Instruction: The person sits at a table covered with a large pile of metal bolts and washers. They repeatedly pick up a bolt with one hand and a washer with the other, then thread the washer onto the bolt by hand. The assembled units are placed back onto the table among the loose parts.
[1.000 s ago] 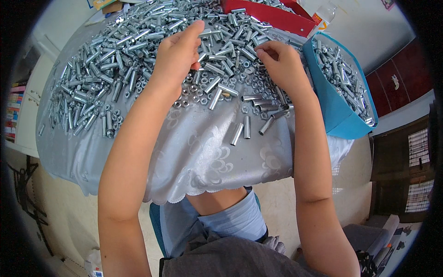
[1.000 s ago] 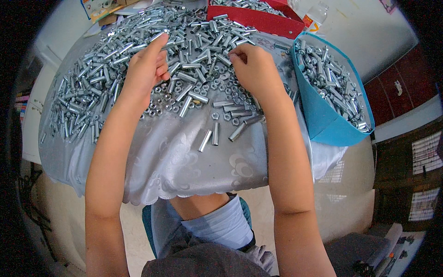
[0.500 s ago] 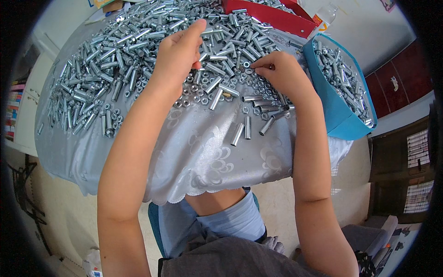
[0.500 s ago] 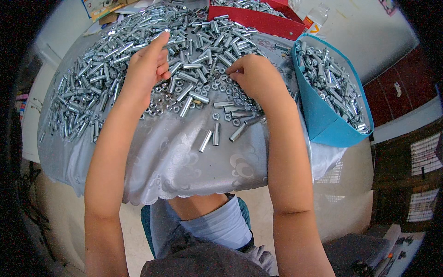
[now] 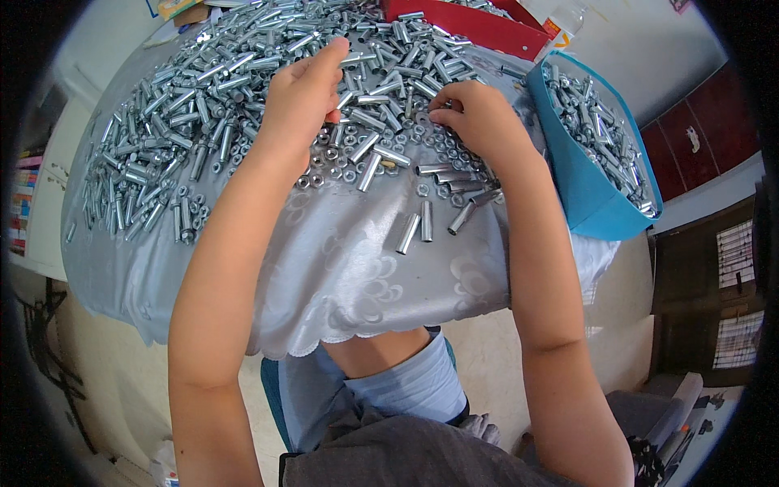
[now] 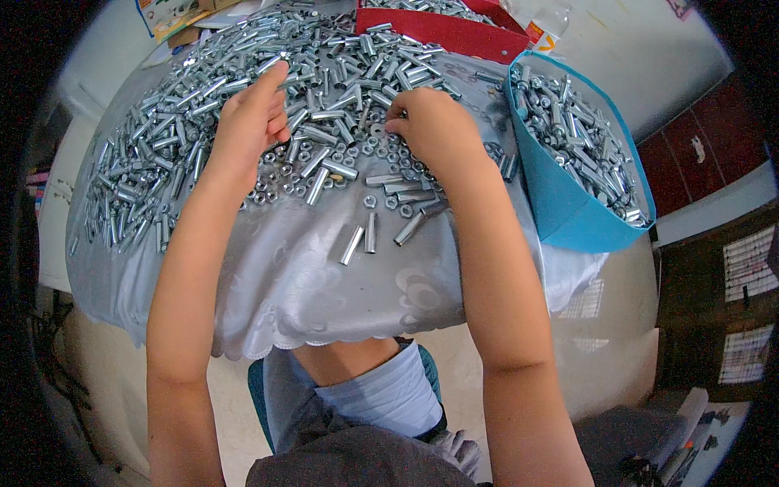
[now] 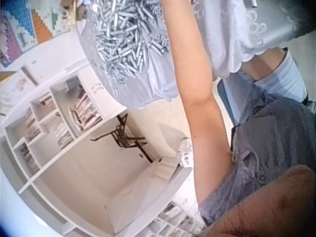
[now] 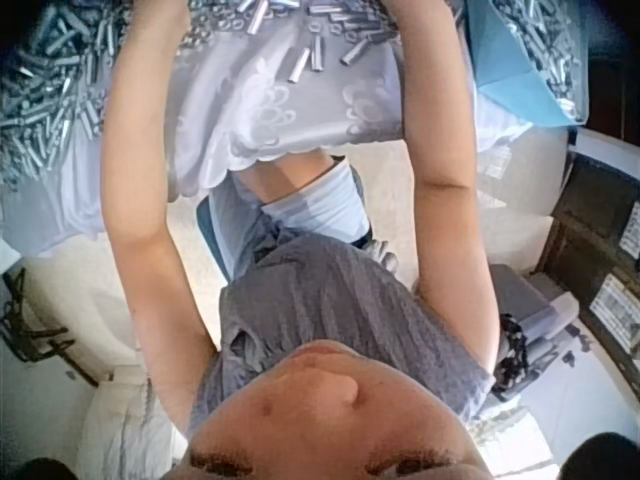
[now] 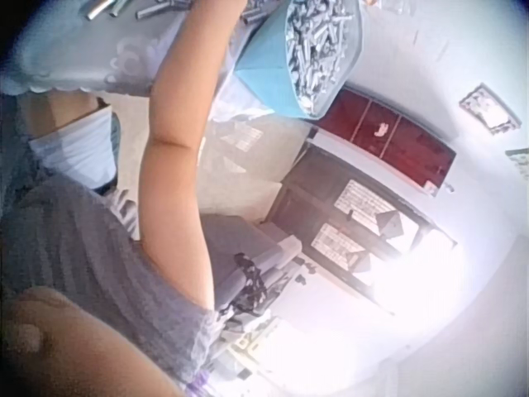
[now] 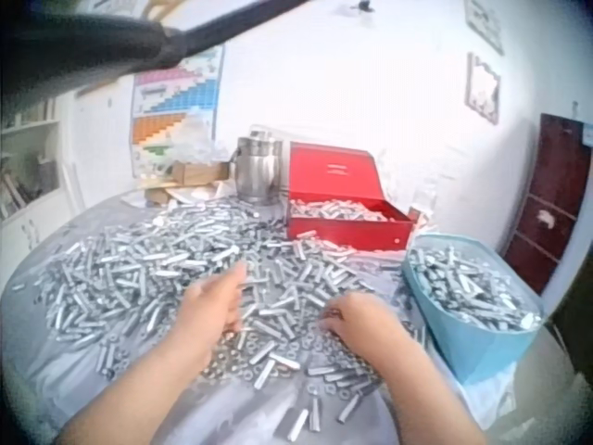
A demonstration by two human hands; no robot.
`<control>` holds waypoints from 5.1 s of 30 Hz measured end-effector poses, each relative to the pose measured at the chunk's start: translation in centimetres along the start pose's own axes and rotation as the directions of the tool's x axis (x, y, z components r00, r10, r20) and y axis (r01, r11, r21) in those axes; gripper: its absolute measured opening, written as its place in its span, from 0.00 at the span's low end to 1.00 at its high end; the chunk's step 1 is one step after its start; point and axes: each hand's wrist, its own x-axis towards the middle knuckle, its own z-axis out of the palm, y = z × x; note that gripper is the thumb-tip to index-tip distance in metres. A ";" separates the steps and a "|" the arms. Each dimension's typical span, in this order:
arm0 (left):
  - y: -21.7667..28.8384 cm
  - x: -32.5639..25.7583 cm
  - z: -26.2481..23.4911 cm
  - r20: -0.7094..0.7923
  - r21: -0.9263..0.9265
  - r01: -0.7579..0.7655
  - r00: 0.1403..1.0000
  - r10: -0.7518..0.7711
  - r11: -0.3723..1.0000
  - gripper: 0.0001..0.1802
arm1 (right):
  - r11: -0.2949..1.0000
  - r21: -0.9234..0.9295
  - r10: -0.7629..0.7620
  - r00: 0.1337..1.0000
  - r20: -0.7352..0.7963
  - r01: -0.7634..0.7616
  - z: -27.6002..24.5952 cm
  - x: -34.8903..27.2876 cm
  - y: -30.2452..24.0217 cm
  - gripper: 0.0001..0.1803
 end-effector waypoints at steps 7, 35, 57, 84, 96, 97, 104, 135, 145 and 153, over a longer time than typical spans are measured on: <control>-0.2 0.1 0.1 -0.006 -0.014 -0.024 1.000 0.024 1.000 0.25 | 0.994 -0.081 -0.084 0.992 -0.092 0.077 0.6 0.4 0.9 0.12; 0.4 -0.7 0.6 0.026 0.058 0.022 0.999 -0.023 0.998 0.24 | 0.882 0.470 -0.032 0.999 0.028 0.015 -0.4 0.2 -0.1 0.10; 0.0 -1.2 1.4 0.299 -0.013 0.134 0.946 -0.124 0.991 0.23 | 0.515 0.855 0.007 0.998 0.054 -0.050 -0.8 -0.1 -3.2 0.12; 0.7 -1.0 1.1 0.279 -0.222 0.201 0.951 -0.135 0.954 0.24 | 0.939 0.289 -0.212 0.975 0.065 0.185 -1.4 -1.2 -2.1 0.09; 0.3 -0.7 0.9 0.257 -0.188 0.194 0.956 -0.142 0.963 0.23 | 0.947 0.280 -0.189 0.977 0.097 0.156 -0.9 -1.0 -1.9 0.09; 0.2 -0.6 0.9 0.252 -0.179 0.189 0.958 -0.141 0.966 0.23 | 0.941 0.269 -0.215 0.977 0.007 0.205 -0.8 -0.8 -1.8 0.09; -0.1 -0.4 0.7 0.214 -0.138 0.150 0.970 -0.119 0.979 0.23 | 0.953 0.265 -0.193 0.970 0.149 0.149 -1.4 -1.0 -1.4 0.11; 0.3 -1.2 1.1 0.335 -0.016 0.049 0.941 -0.040 0.999 0.24 | 0.570 0.777 -0.063 0.957 -0.282 0.266 -0.4 -0.6 -4.4 0.10; 0.3 -1.5 1.3 0.323 0.041 0.023 0.946 -0.035 0.999 0.24 | 0.648 0.761 0.024 0.999 0.035 -0.042 -0.9 -0.3 -3.5 0.11; 0.1 -1.1 1.3 0.251 0.057 0.024 0.967 -0.037 0.998 0.23 | 0.669 0.683 -0.164 0.954 -0.251 0.294 -0.5 -0.2 -3.0 0.12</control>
